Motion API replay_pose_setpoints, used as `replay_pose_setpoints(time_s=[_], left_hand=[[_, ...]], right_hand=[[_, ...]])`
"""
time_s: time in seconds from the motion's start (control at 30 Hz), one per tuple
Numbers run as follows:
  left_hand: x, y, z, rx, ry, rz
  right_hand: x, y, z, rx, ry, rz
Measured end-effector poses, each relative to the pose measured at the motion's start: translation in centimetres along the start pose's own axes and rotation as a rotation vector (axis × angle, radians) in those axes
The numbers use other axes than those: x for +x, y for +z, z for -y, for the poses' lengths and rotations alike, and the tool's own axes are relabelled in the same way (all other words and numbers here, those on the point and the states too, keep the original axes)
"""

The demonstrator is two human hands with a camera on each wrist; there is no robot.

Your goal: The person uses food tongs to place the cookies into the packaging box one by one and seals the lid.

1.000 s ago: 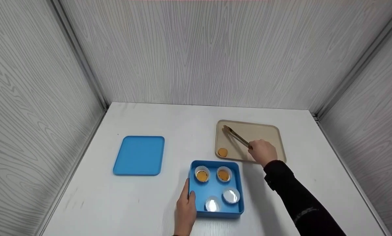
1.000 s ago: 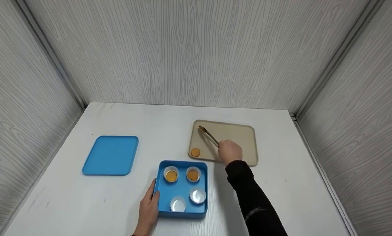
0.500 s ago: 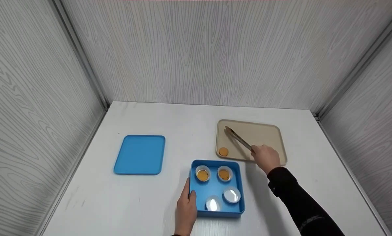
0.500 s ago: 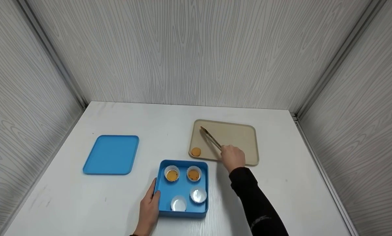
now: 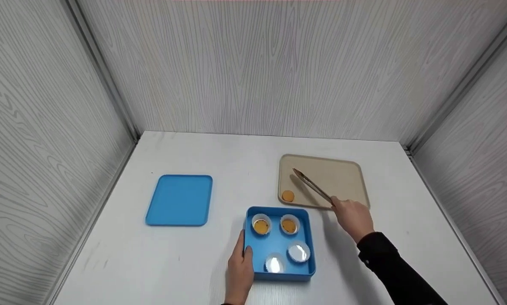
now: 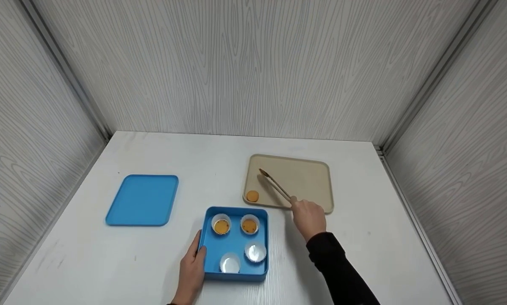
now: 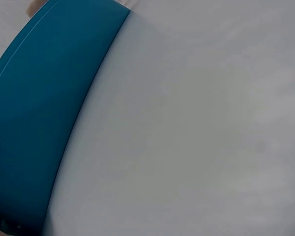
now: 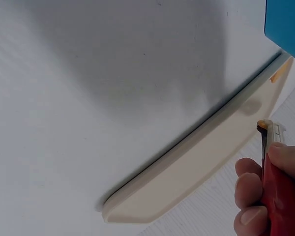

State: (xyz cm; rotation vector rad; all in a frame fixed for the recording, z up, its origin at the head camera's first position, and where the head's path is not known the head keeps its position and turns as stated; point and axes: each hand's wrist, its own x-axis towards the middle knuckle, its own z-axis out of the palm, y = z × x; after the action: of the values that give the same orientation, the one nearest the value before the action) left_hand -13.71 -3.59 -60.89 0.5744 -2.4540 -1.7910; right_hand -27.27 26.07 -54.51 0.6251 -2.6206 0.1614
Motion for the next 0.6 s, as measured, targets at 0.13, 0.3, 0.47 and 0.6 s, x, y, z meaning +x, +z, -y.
replay_pose_setpoints(time_s=[0.13,0.3,0.47,0.6], left_hand=[[0.0,0.1,0.0,-0.003,-0.009,0.003],[0.0,0.0,0.0,-0.013,-0.014,0.013],[0.0,-0.1,0.1,-0.01,0.0,0.009],[0.0,0.0,0.2,-0.009,0.016,-0.002]], right_hand=[[-1.3,-0.7,0.0,0.0,-0.026,-0.043],[-3.0,-1.7,0.2,-0.016,-0.071,-0.109],[-4.5,-3.1,0.6,-0.049,-0.141,-0.209],[-5.5,-4.3,0.9,-0.063,-0.192,-0.237]])
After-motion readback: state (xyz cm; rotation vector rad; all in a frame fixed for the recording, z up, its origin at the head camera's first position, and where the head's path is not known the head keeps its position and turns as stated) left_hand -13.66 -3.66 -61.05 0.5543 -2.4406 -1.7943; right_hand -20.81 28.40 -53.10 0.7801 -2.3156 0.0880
